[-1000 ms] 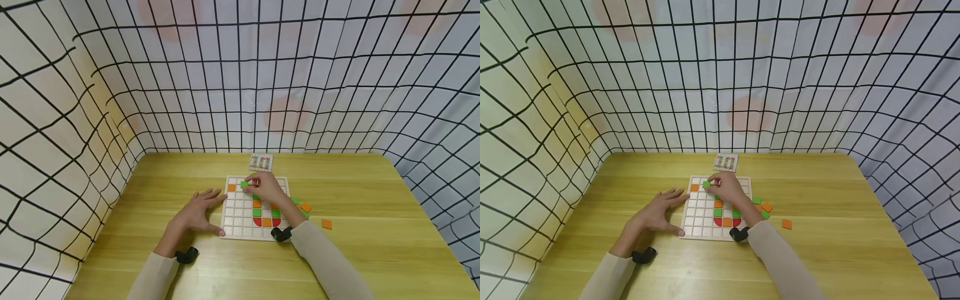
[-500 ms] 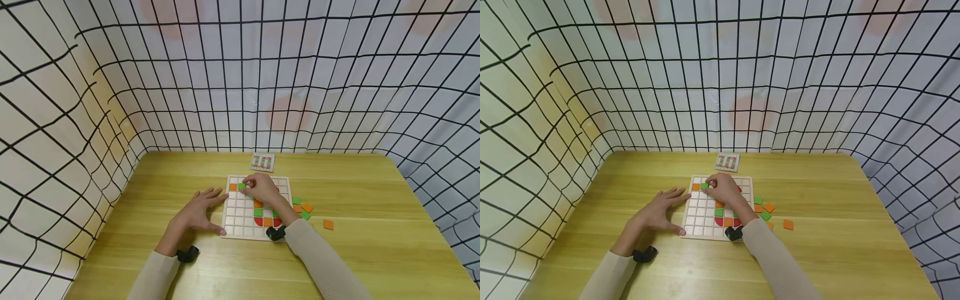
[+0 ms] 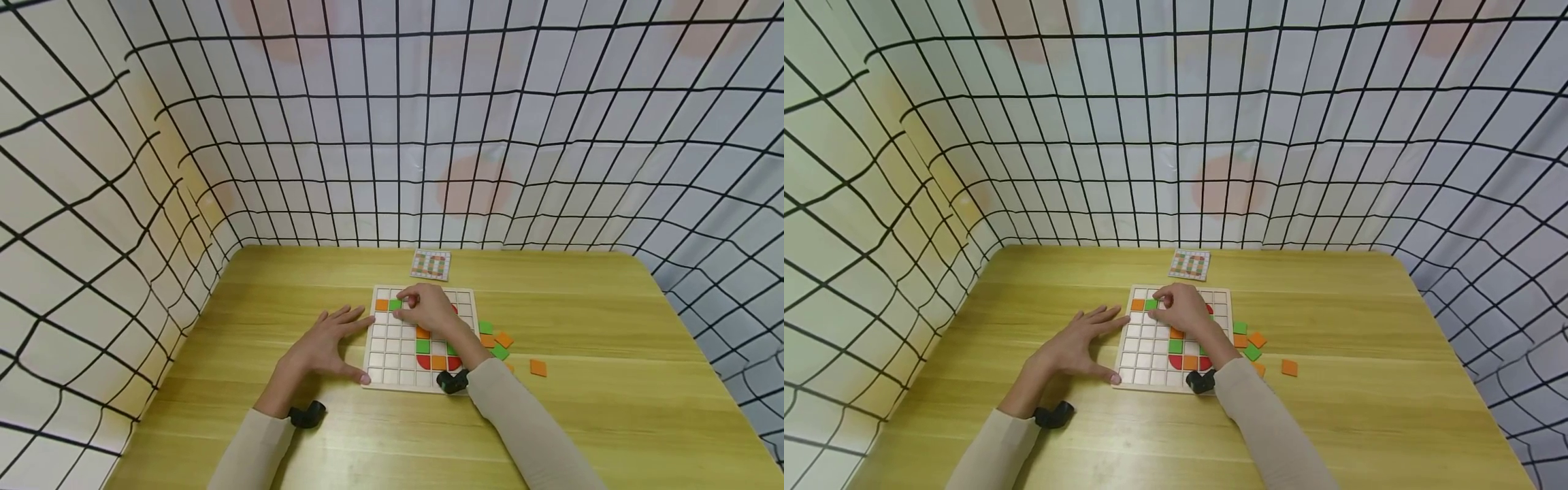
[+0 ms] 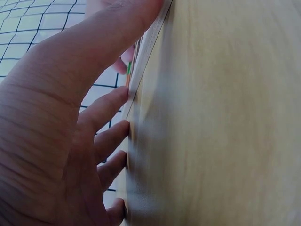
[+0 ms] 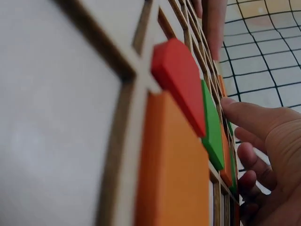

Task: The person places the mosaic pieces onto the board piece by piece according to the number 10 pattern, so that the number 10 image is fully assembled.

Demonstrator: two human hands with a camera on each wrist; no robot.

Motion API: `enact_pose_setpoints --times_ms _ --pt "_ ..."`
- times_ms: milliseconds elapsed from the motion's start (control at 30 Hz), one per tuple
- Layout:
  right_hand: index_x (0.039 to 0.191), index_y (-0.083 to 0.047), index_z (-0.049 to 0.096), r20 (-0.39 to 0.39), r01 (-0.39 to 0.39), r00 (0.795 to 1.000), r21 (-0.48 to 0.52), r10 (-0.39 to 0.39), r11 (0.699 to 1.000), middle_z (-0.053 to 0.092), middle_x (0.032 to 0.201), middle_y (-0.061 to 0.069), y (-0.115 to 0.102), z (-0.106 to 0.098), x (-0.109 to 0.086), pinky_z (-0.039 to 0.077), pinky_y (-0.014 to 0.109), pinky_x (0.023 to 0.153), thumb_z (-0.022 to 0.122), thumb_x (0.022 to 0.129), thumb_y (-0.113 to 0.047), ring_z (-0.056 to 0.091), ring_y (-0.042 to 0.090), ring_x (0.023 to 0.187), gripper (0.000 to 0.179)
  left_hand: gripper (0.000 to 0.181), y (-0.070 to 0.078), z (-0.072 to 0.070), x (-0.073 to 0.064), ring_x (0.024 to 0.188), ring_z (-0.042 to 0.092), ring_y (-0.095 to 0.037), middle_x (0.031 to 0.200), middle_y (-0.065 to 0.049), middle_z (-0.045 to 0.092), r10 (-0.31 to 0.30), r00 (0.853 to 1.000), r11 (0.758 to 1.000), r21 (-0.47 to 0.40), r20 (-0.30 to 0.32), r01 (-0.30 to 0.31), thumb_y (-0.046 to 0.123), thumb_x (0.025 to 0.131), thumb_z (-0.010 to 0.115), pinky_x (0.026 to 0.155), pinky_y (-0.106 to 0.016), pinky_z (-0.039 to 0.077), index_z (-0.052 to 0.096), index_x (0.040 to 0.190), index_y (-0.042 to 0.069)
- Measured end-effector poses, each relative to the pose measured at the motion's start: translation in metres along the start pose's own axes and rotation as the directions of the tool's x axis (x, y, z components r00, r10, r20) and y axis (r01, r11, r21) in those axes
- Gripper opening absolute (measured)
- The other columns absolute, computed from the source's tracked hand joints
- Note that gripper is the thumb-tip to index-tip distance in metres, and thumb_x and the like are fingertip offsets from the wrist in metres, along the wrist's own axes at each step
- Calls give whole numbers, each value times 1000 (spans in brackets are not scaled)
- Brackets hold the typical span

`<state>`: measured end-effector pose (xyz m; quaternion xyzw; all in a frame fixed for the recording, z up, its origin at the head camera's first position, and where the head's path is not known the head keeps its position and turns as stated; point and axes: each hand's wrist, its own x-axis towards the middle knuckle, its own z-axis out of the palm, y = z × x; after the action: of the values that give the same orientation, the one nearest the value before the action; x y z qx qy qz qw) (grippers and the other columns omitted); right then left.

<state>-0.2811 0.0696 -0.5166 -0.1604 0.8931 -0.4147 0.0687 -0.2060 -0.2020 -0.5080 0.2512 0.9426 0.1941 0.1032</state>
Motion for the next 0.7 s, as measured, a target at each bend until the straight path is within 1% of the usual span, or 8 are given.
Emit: enact_pose_setpoints --times_ms 167,267,367,533,700 --pt "115 -14 78 -13 42 999 91 -41 995 61 83 1 6 -7 -5 44 32 66 86 86 -28 50 19 72 33 119 3 -2 0 160 17 -37 171 -3 26 4 1000 1000 3 -2 -4 81 61 81 124 -71 10 38 160 33" --pt "114 -14 78 -31 68 997 84 -66 994 62 83 1 7 -13 -9 44 31 65 85 87 -27 50 19 71 31 118 4 -3 -1 159 18 -38 171 -4 27 5 1000 1000 1 -3 -5 80 61 82 124 -71 10 39 160 32" --pt "114 -12 78 -51 83 996 71 -79 994 63 82 0 9 -21 -16 45 30 64 86 86 -29 51 19 71 33 117 4 -4 -3 159 18 -39 171 -5 27 6 1000 1000 -3 -3 -6 79 61 83 124 -72 10 41 159 31" --pt "116 -10 78 -84 71 994 62 -66 996 61 84 1 18 -38 -31 42 29 66 85 87 -31 50 21 75 36 117 3 -4 -4 160 18 -38 171 -5 27 6 1000 1000 -7 -7 -6 79 61 83 124 -71 10 40 159 32" --pt "116 -9 78 -128 37 991 48 -31 998 60 86 3 31 -60 -48 39 27 62 84 89 -29 48 21 74 34 117 4 -4 -3 160 17 -37 171 -4 27 5 1000 1000 -14 -9 -5 78 61 84 124 -71 9 40 159 32"
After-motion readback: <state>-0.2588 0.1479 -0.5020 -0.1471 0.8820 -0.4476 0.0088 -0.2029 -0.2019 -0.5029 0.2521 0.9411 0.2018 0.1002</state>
